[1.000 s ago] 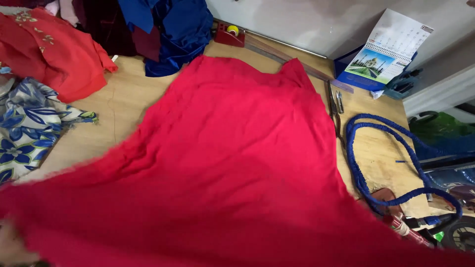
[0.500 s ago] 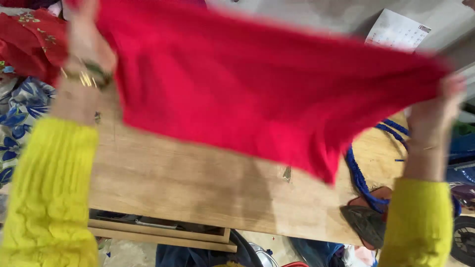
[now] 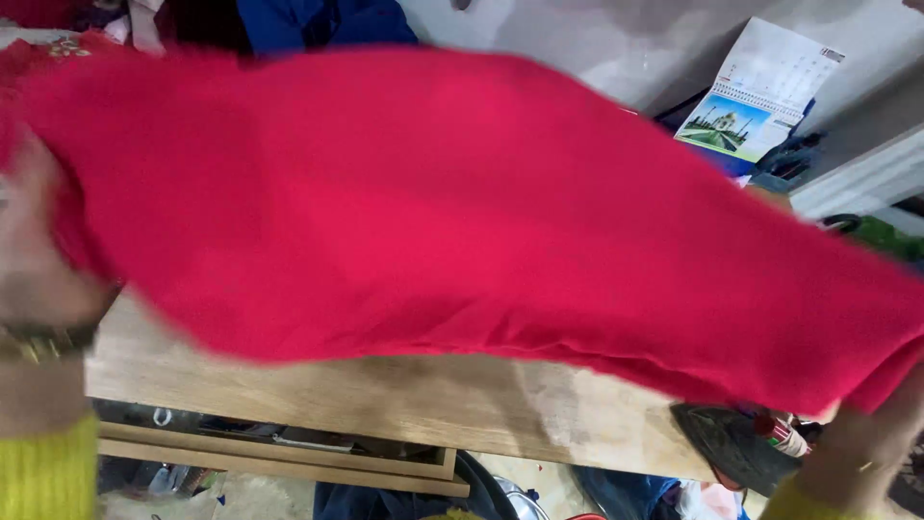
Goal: A person uses an industrial steam iron to press a large piece of red fabric on a wooden workbench, smoothing and folding the material as they go.
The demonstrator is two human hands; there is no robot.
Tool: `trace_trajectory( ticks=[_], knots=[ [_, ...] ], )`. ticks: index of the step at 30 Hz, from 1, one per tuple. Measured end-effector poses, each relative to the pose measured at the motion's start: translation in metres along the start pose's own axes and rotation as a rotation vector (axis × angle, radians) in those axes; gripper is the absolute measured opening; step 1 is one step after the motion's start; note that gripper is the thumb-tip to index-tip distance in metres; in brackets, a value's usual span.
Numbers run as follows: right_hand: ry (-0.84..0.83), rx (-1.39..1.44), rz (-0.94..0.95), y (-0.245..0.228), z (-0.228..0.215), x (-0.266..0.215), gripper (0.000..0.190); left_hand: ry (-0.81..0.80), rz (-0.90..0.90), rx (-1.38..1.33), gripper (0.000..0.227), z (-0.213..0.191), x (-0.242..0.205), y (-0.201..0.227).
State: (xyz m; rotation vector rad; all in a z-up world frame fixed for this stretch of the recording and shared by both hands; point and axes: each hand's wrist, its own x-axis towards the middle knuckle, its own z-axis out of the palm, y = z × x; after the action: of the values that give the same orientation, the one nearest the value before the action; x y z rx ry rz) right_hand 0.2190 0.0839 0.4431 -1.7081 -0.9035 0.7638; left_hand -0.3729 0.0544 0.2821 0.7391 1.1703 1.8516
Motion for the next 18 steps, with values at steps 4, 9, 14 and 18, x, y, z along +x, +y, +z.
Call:
trace_trajectory(
  ticks=[4,9,14,18],
  knots=[
    [0.138,-0.139,0.23,0.087,0.004,0.033,0.061,0.199,-0.427,0.248,0.05,-0.055,-0.069,-0.073],
    [-0.134,0.072,0.342,0.391,-0.081,0.133,0.037,0.504,-0.757,0.132,0.044,-0.119,-0.138,-0.194],
    [-0.254,0.071,0.509,0.435,-0.069,0.113,0.036,0.48,-0.733,0.101,0.034,-0.117,-0.168,-0.207],
    [-0.269,-0.045,0.568,0.434,-0.089,0.109,0.043,0.531,-0.81,0.172,0.038,-0.132,-0.187,-0.203]
  ],
)
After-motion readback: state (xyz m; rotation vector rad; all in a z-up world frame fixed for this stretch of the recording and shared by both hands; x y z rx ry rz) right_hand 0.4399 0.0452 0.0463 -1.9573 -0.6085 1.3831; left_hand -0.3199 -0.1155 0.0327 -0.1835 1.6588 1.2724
